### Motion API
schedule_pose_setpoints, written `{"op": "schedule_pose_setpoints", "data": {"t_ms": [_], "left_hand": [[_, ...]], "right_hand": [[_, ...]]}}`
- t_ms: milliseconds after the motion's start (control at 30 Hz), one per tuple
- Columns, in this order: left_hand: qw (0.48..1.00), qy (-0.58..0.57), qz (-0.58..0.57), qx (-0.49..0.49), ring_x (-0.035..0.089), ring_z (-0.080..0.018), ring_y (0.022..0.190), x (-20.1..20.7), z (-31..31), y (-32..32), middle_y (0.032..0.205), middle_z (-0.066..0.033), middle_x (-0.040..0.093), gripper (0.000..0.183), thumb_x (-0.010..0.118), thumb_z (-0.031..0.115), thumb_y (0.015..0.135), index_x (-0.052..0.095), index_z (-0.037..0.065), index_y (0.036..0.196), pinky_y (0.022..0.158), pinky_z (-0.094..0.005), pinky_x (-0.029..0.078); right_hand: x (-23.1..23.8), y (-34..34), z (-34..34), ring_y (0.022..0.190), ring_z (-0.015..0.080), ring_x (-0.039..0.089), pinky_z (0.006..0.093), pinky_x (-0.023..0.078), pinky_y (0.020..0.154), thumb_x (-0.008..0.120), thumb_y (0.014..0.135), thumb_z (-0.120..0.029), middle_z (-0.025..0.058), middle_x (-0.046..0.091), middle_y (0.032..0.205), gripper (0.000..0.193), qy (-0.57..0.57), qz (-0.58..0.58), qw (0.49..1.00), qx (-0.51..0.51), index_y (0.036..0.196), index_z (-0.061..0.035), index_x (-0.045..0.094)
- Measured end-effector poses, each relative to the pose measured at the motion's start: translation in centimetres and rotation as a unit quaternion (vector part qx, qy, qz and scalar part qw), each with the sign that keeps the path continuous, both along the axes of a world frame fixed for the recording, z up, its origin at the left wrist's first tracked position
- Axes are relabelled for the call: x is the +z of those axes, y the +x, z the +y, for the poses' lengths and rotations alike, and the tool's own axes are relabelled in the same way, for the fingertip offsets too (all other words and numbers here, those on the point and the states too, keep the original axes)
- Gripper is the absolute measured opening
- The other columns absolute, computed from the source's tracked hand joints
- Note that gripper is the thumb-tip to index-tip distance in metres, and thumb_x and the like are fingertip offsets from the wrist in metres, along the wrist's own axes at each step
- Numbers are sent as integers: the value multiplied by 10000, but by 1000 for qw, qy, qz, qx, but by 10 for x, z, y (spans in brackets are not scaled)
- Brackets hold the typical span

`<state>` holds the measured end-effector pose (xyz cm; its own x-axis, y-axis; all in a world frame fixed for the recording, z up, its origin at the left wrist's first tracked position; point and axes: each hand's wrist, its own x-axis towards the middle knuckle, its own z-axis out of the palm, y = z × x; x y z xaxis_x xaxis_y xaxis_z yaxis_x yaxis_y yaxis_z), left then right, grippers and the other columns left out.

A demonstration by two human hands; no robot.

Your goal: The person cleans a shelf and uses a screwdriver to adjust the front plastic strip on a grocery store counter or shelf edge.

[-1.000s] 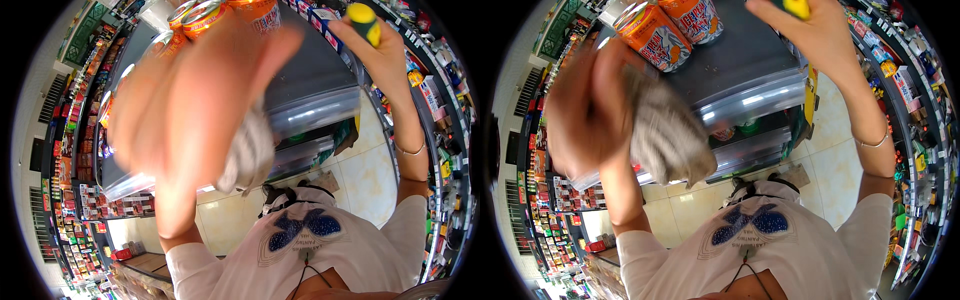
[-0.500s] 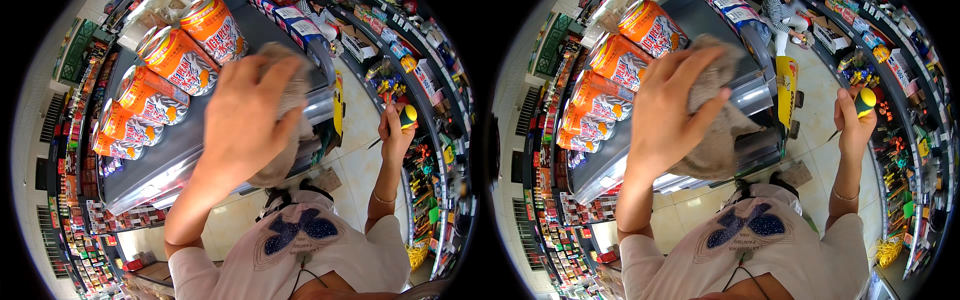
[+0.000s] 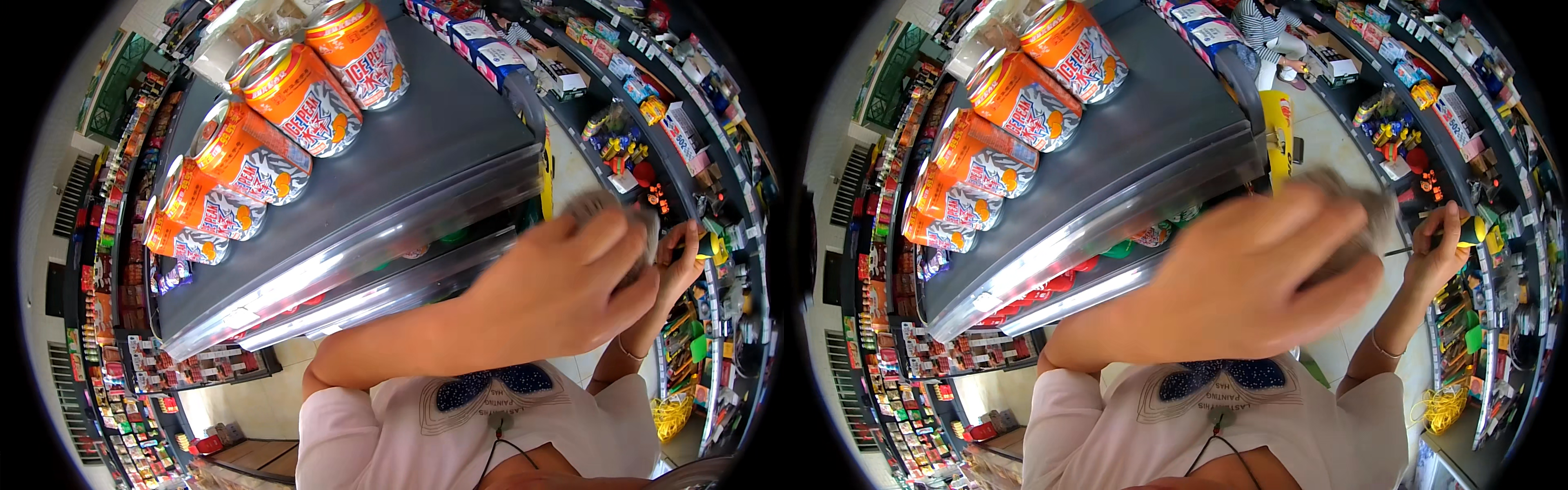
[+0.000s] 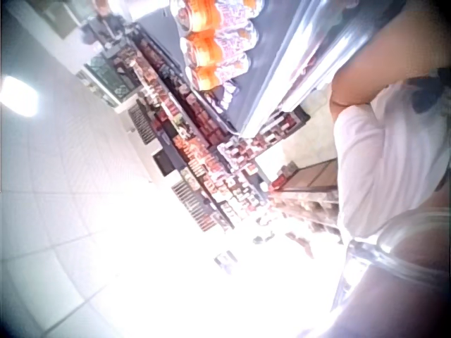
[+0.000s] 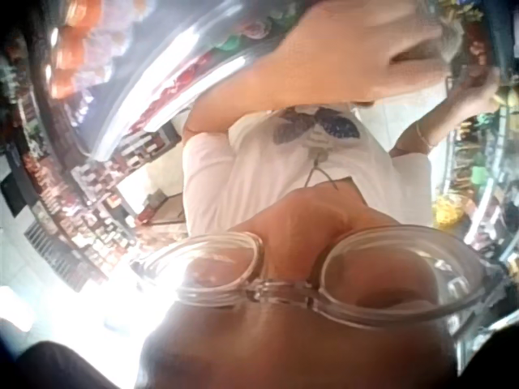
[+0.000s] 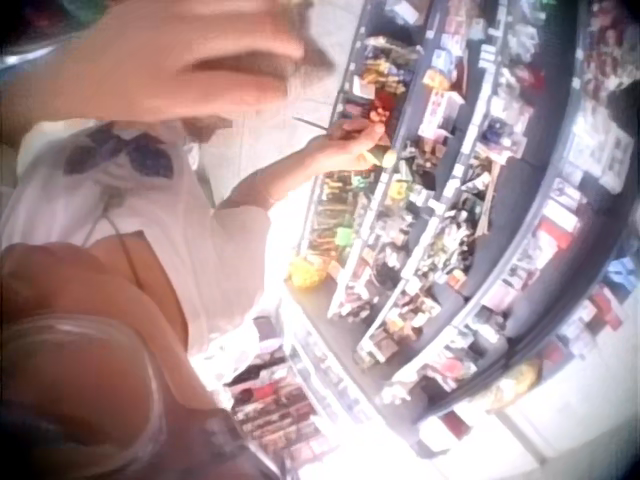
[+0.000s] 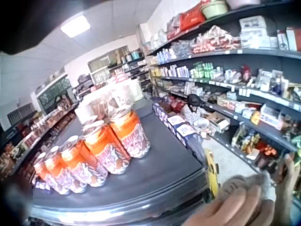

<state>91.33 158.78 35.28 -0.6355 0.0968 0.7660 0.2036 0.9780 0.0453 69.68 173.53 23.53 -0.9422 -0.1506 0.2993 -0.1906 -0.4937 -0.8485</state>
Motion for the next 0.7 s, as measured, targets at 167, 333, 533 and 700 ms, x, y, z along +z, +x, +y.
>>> {"op": "schedule_pose_setpoints", "data": {"t_ms": [167, 333, 533, 700], "left_hand": [[948, -86, 14, 306, 537, -204, 849, 5, -41, -5, 889, -68, 587, 216, 652, 202, 668, 619, 97, 853, 584, -272, 448], [972, -116, 31, 203, 529, -203, 831, -6, -43, -25, 784, -30, 540, 109, 629, 204, 697, 602, 140, 781, 665, -324, 439], [990, 8, 22, 139, 571, -187, 780, -14, -9, 33, 943, -53, 601, 173, 654, 172, 651, 625, 111, 811, 597, -278, 469], [946, 44, 49, 317, 624, -251, 880, -5, -36, 134, 1101, -163, 602, 467, 646, 68, 585, 629, 28, 1051, 639, -304, 524]], "right_hand": [[-4, -2, 12, 397, 56, 316, 204, 203, 361, 600, 928, -183, 11, 453, 580, 194, 8, -3, 1000, -9, 797, -72, 509], [8, 3, -17, 404, 56, 311, 205, 208, 371, 594, 927, -182, 12, 442, 582, 193, -10, 27, 997, 74, 799, -59, 519], [35, -1, -40, 439, 61, 348, 206, 237, 385, 578, 943, -201, 21, 459, 610, 221, 5, 100, 987, 125, 795, -56, 502], [57, -17, -31, 494, 84, 385, 223, 317, 444, 512, 980, -265, 42, 457, 673, 281, 42, 189, 971, 141, 824, -32, 501]]}}
